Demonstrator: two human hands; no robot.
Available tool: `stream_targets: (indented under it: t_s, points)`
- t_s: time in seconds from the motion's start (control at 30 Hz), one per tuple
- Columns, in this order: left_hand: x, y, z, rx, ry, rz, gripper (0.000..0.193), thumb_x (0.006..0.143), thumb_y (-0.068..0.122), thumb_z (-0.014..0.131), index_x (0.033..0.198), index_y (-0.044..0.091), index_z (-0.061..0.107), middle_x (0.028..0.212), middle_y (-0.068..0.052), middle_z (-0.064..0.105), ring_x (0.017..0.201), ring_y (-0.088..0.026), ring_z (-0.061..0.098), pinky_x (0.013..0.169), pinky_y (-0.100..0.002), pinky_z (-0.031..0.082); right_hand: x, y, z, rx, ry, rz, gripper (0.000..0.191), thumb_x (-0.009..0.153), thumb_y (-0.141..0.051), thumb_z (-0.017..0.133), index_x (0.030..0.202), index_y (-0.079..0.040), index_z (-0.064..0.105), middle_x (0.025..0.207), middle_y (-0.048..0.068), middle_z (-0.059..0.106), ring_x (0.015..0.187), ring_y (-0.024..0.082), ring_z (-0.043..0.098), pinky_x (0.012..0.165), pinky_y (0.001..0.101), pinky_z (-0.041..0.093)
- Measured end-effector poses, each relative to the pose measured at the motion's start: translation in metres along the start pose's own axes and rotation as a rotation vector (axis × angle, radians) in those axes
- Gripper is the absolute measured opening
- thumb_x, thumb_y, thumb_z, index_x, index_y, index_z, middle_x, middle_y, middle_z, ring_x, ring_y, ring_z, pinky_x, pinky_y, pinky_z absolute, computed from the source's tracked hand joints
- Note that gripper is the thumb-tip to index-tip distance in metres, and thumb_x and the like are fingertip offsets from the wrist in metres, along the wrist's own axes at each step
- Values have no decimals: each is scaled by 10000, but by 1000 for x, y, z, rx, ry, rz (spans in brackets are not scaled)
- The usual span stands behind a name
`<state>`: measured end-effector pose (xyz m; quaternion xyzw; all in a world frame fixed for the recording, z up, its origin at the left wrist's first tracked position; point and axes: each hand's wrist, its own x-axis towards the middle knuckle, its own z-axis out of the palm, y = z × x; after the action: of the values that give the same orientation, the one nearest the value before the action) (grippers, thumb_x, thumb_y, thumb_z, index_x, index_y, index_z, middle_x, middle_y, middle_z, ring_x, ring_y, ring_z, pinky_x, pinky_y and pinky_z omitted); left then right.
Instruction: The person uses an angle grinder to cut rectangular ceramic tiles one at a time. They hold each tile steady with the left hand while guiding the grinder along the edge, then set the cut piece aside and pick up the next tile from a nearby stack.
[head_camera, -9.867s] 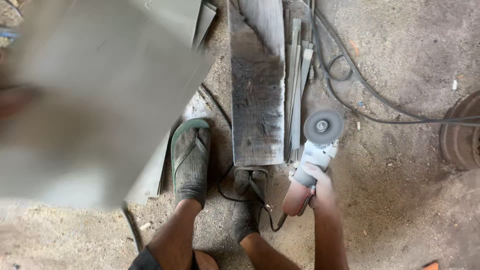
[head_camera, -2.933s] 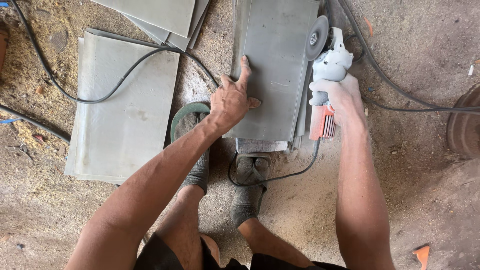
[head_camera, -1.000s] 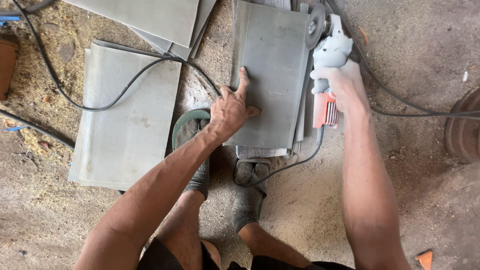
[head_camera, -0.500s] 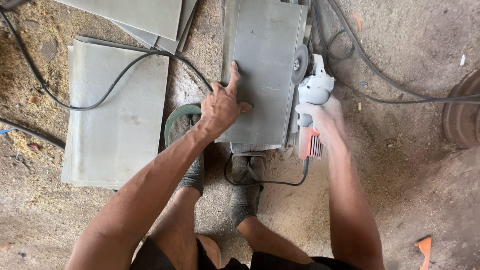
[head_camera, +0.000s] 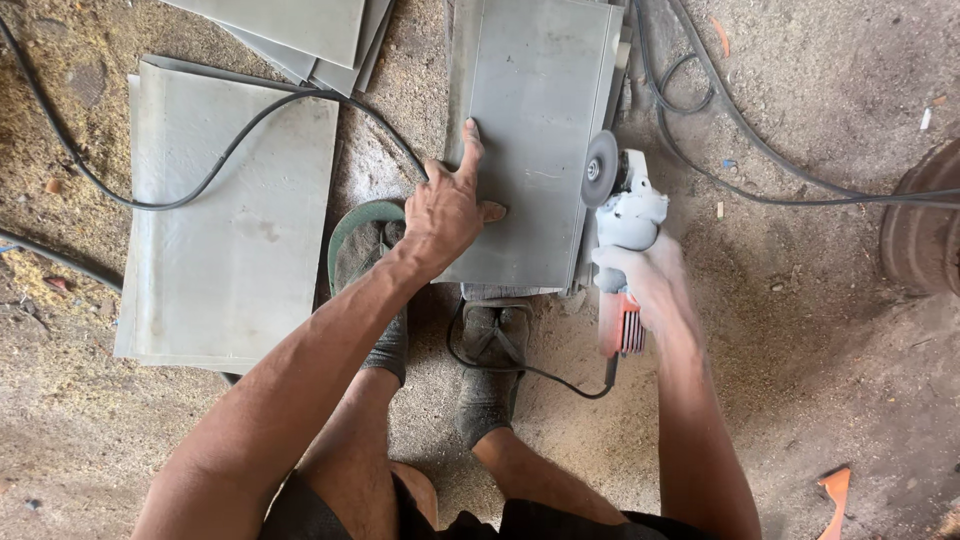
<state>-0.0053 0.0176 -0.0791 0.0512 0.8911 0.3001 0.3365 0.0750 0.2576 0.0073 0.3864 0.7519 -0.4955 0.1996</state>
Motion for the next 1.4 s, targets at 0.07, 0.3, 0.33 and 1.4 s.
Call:
stream_targets:
  t_s: [0.07,0.3,0.33,1.4]
  points:
    - [0,1,0,-4,14,9,1176,870,434,792,1613,253,-102,1176,-336,508,869,-402,681,740,-482,608,-7,4,-1,32,-9,-10,338,733,-59,726,1062,-15,660,825,79,678,596,138,639,494,278,510]
    - [0,-1,6,34,13,3,1119,923,411,748,1616,256,-117,1148,-297,522,828,-348,672,700,-473,611,-21,19,-3,-10,-9,51,373,726,-67,732,1088,-15,657,844,86,703,618,150,656,523,299,535]
    - [0,-2,7,36,10,7,1124,916,415,753,1614,257,-113,1147,-296,520,826,-340,667,697,-471,609,-21,21,-3,-21,-5,54,372,727,-68,734,1086,-10,656,841,93,704,622,154,662,528,306,544]
    - [1,-4,10,-9,6,-14,1164,869,427,795,1607,290,-94,1196,-296,508,913,-367,674,784,-482,601,-72,77,-4,-160,-51,110,507,666,-136,737,1119,15,567,852,138,681,755,236,679,694,410,575]
